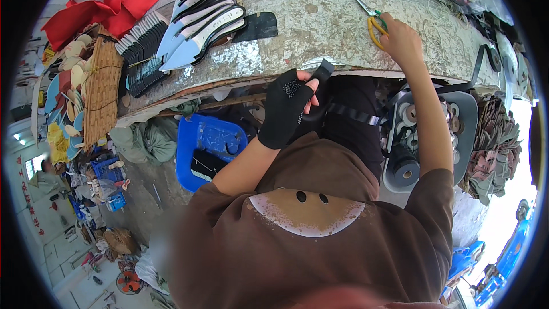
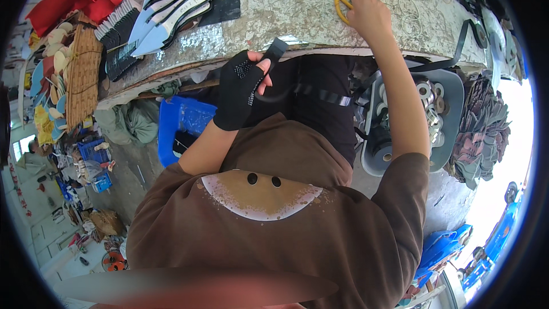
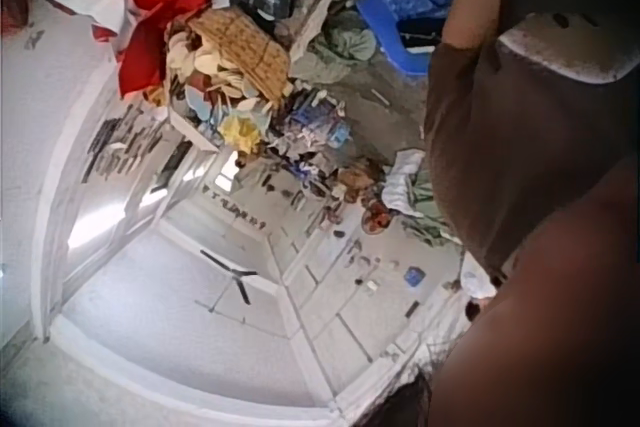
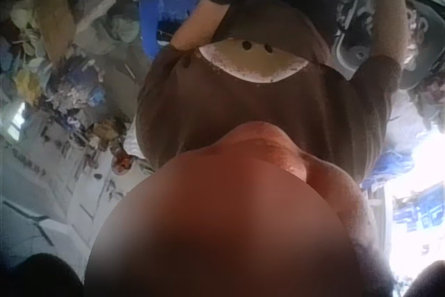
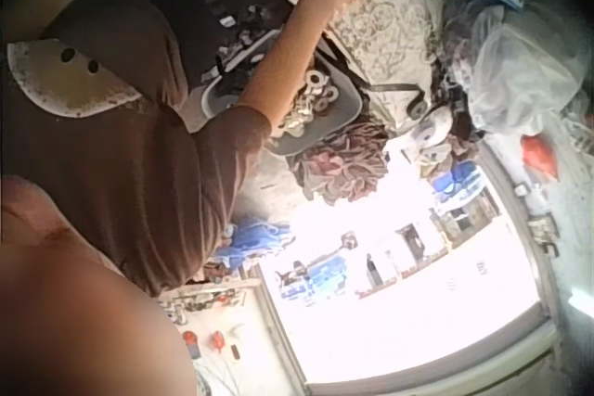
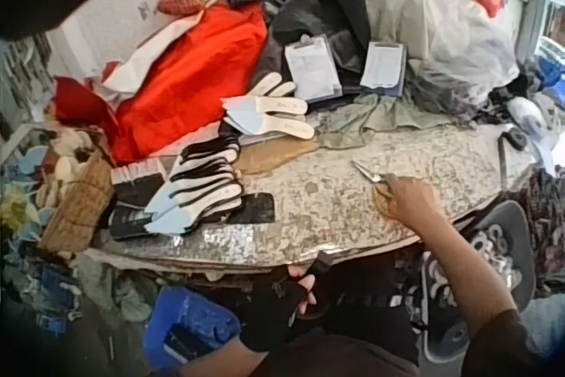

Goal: The recorder is applying a narrow adhesive tape along the edges of shoe insole components and trimming the tape with scissors.

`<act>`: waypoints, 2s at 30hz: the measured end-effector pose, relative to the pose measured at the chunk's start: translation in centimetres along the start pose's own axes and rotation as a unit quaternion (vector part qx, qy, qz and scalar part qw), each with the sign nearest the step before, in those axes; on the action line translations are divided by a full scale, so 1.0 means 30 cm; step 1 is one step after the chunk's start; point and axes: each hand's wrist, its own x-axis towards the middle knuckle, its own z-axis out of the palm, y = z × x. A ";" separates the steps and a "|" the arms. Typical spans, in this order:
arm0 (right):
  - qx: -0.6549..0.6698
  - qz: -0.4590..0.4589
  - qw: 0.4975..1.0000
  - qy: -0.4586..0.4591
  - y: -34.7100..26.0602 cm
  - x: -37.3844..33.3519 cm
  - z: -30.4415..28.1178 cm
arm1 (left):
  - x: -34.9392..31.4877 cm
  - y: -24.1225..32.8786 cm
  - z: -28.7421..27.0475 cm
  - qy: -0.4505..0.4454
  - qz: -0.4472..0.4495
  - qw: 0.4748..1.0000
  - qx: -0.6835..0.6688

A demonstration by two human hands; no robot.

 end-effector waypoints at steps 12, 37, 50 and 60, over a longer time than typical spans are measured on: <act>0.530 -0.030 0.821 -0.213 -0.184 -0.458 -0.105 | 0.013 0.053 -0.044 0.027 0.058 0.998 0.002; 0.371 0.095 0.924 -0.019 0.025 -0.171 -0.129 | 0.015 0.005 0.034 -0.138 -0.003 0.990 -0.037; 0.639 0.044 0.768 -0.023 -0.284 -0.130 0.107 | 0.821 0.159 -0.112 0.031 0.429 0.758 0.490; 0.613 0.023 0.790 0.011 -0.296 -0.082 0.143 | 1.290 0.363 -0.402 0.219 0.149 0.401 0.877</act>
